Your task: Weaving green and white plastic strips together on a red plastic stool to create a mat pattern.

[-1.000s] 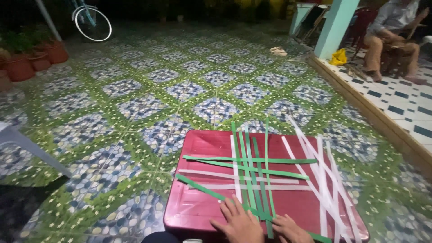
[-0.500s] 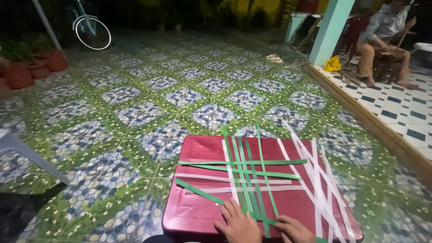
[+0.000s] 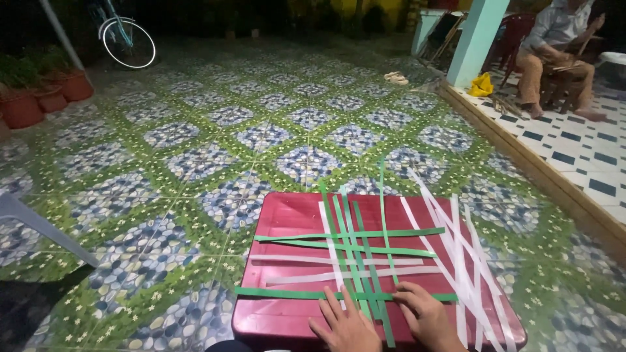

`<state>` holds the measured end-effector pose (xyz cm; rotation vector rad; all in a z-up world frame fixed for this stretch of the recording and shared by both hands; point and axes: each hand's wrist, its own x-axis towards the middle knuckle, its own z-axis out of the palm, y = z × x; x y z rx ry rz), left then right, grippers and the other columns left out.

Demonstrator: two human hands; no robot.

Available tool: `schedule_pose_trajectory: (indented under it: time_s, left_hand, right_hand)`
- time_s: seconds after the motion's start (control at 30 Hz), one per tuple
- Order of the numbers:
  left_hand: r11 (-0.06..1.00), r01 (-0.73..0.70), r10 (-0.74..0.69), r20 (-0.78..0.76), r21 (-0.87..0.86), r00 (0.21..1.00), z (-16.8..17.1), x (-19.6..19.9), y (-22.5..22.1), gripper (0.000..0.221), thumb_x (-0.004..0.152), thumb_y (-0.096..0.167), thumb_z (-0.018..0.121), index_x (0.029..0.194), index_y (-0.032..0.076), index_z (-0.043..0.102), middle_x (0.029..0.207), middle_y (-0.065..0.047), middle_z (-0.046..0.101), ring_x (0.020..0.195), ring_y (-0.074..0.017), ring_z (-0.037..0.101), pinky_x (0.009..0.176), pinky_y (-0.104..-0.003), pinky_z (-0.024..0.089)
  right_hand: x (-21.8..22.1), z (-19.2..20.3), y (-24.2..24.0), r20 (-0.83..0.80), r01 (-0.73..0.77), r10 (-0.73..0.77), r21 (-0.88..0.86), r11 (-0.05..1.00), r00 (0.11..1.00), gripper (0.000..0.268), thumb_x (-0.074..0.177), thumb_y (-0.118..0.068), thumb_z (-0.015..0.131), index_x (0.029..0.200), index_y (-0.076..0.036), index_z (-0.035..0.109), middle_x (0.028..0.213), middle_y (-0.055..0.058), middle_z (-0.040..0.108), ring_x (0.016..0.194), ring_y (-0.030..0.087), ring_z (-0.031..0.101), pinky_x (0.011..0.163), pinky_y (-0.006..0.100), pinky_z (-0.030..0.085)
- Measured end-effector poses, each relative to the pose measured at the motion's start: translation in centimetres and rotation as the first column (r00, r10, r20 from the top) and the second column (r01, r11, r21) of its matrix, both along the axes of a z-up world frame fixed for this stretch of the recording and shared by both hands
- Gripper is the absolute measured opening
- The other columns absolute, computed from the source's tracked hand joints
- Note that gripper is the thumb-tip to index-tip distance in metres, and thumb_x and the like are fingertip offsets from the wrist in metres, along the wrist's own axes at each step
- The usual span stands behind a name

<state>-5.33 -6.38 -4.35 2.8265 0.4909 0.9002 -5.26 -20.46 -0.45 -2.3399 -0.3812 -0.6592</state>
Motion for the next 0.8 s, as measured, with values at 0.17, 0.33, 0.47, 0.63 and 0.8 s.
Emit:
schedule_pose_trajectory:
  time_s: [0.17, 0.33, 0.47, 0.63, 0.8]
  left_hand:
    - [1.000, 0.016, -0.015, 0.048, -0.014, 0.999, 1.0, -0.8, 0.1, 0.075, 0.055, 0.039, 0.060, 0.125, 0.023, 0.039, 0.141, -0.008, 0.027, 0.122, -0.0262, 0.033, 0.095, -0.065, 0.026]
    - [0.999, 0.032, -0.034, 0.109, 0.018, 0.993, 1.8, -0.7, -0.6, 0.100, 0.034, 0.033, 0.070, 0.127, 0.027, 0.032, 0.145, -0.010, 0.019, 0.126, -0.0258, 0.026, 0.101, -0.070, 0.018]
    - [0.966, 0.254, -0.258, 0.125, 0.045, 0.958, 0.8, -0.6, -1.0, 0.087, 0.040, 0.030, 0.066, 0.123, 0.024, 0.039, 0.141, -0.013, 0.023, 0.132, -0.0345, 0.015, 0.097, -0.077, 0.011]
    - [0.892, 0.375, -0.451, -0.472, -0.251, 0.757, 2.7, -0.5, -1.2, 0.050, 0.084, 0.023, 0.042, 0.131, 0.031, 0.028, 0.143, -0.006, 0.011, 0.130, -0.0389, -0.003, 0.091, -0.082, 0.002]
    - [0.970, 0.242, -0.240, 0.268, 0.027, 0.933, -2.0, 0.5, -2.2, 0.061, 0.063, 0.025, 0.039, 0.123, 0.031, 0.032, 0.143, -0.003, 0.021, 0.142, -0.0335, 0.008, 0.099, -0.081, 0.006]
  right_hand:
    - [1.2, -1.3, -0.2, 0.176, 0.007, 0.009, -0.087, 0.996, 0.984, 0.014, 0.071, -0.006, 0.061, 0.084, -0.009, 0.067, 0.094, 0.002, 0.065, 0.085, 0.015, 0.065, 0.075, 0.026, 0.053]
    - [1.2, -0.2, 0.1, 0.174, -0.041, 0.055, -0.084, 0.996, 0.983, 0.013, 0.071, -0.003, 0.061, 0.083, -0.006, 0.065, 0.094, 0.003, 0.064, 0.083, 0.017, 0.065, 0.075, 0.026, 0.055]
    - [1.0, 0.0, 0.3, 0.164, -0.047, 0.068, -0.125, 0.991, 0.984, 0.015, 0.071, -0.003, 0.060, 0.085, -0.007, 0.065, 0.098, 0.003, 0.064, 0.084, 0.016, 0.066, 0.077, 0.025, 0.053]
    - [0.1, 0.8, 0.5, 0.155, -0.066, 0.088, -0.142, 0.988, 0.984, 0.010, 0.075, -0.005, 0.057, 0.084, -0.007, 0.063, 0.095, 0.005, 0.065, 0.082, 0.018, 0.066, 0.075, 0.026, 0.054]
    - [-1.4, 1.0, 1.4, 0.163, -0.124, 0.148, -0.152, 0.981, 0.975, 0.016, 0.069, 0.001, 0.058, 0.083, -0.005, 0.063, 0.090, 0.006, 0.065, 0.080, 0.017, 0.066, 0.072, 0.023, 0.055]
